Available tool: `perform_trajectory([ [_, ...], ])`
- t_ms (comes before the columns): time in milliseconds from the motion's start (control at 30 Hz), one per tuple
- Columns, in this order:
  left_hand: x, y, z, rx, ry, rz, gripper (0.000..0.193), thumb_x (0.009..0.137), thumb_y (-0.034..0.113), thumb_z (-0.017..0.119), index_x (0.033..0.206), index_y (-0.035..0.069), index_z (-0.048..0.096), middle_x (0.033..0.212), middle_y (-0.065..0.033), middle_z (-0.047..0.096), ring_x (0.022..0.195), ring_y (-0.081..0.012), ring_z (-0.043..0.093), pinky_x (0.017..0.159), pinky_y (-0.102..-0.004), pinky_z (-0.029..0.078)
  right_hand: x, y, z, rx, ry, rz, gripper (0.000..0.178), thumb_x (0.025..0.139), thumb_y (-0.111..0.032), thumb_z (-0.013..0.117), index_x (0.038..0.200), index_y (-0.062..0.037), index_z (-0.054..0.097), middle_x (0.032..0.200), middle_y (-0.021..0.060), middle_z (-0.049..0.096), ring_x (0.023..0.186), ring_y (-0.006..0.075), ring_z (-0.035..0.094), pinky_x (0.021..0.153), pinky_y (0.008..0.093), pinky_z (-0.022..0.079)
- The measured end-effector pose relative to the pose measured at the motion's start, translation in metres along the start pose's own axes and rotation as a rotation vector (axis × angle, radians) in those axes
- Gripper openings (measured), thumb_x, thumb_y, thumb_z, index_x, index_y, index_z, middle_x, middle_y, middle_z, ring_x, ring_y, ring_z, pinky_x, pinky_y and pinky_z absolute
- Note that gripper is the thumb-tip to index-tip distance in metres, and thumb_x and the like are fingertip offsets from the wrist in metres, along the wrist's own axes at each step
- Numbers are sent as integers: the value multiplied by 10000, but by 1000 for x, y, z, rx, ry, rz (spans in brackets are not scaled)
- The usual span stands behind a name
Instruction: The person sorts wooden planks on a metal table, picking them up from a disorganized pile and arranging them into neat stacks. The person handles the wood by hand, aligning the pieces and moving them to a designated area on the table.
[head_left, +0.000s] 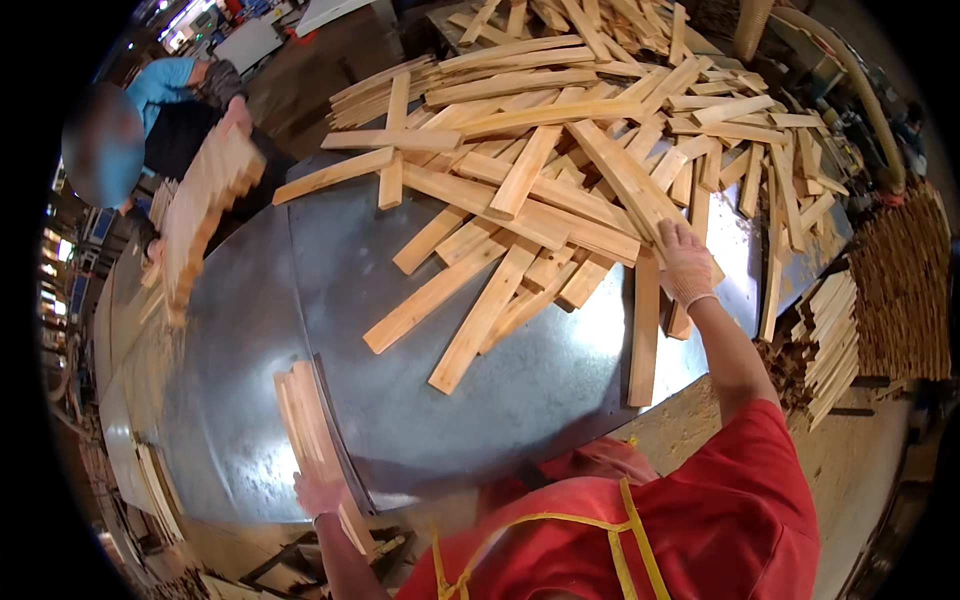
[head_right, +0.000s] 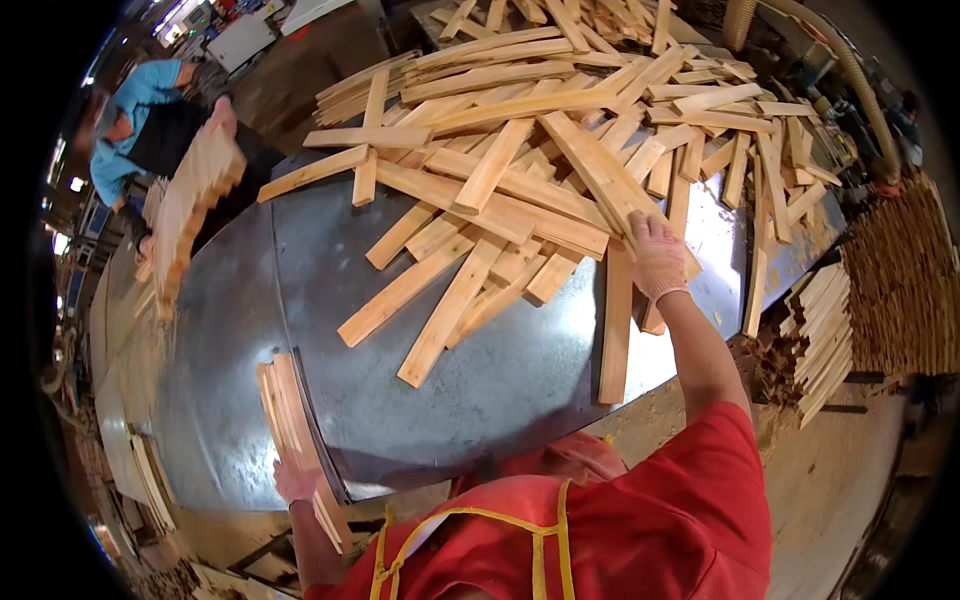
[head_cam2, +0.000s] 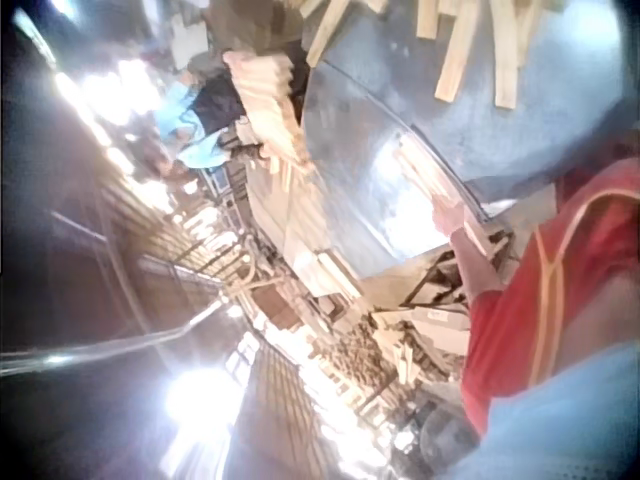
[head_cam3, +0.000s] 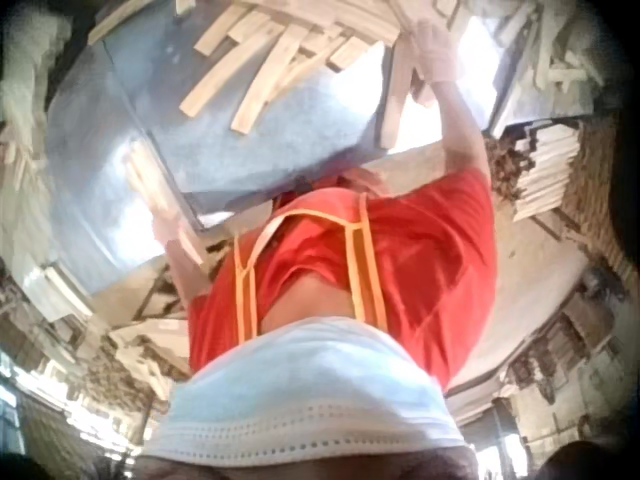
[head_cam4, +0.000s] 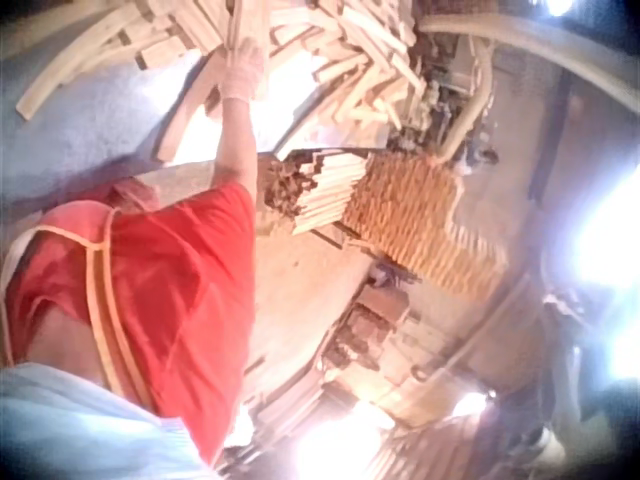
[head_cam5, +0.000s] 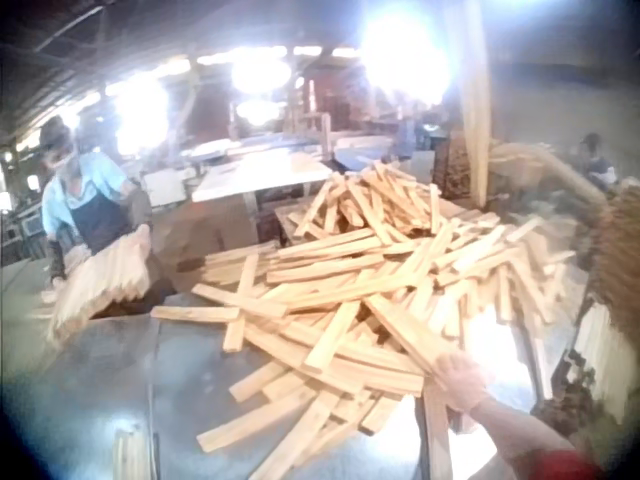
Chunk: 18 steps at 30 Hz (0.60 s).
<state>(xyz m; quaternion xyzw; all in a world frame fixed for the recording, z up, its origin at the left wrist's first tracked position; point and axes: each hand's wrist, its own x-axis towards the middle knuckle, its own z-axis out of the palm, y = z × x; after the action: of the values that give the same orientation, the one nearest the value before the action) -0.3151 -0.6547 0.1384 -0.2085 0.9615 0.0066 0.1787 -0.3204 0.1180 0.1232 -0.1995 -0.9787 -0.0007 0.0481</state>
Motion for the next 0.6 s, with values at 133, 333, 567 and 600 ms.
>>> perform_trajectory([
  [133,-18,47,43,-41,193,350,895,835,347,802,1603,54,448,1600,-253,492,1494,-421,454,1235,-484,400,5,-13,-40,643,-236,154,871,794,-96,724,1609,-84,417,1297,163,676,1168,336,663,999,391,556],
  [333,-108,164,13,-562,-393,701,981,855,387,823,1659,61,367,1617,-270,473,1408,-398,570,1164,-481,473,-135,-138,-50,1453,-377,225,853,818,-183,742,1599,-35,432,1252,99,662,1110,206,662,907,359,586],
  [567,-87,182,-5,-871,-329,329,938,780,328,853,1573,63,426,1403,-250,658,1230,-405,688,1047,-455,548,-251,-352,-48,865,-837,-394,833,891,-371,760,1597,-80,428,1481,238,591,1326,403,611,1132,449,494],
  [600,-70,159,7,-941,-329,240,884,770,314,852,1532,67,477,1346,-239,697,1204,-409,700,1025,-461,558,-260,-361,-32,825,-746,-547,819,894,-395,748,1587,-77,448,1513,247,567,1367,431,574,1170,452,463],
])
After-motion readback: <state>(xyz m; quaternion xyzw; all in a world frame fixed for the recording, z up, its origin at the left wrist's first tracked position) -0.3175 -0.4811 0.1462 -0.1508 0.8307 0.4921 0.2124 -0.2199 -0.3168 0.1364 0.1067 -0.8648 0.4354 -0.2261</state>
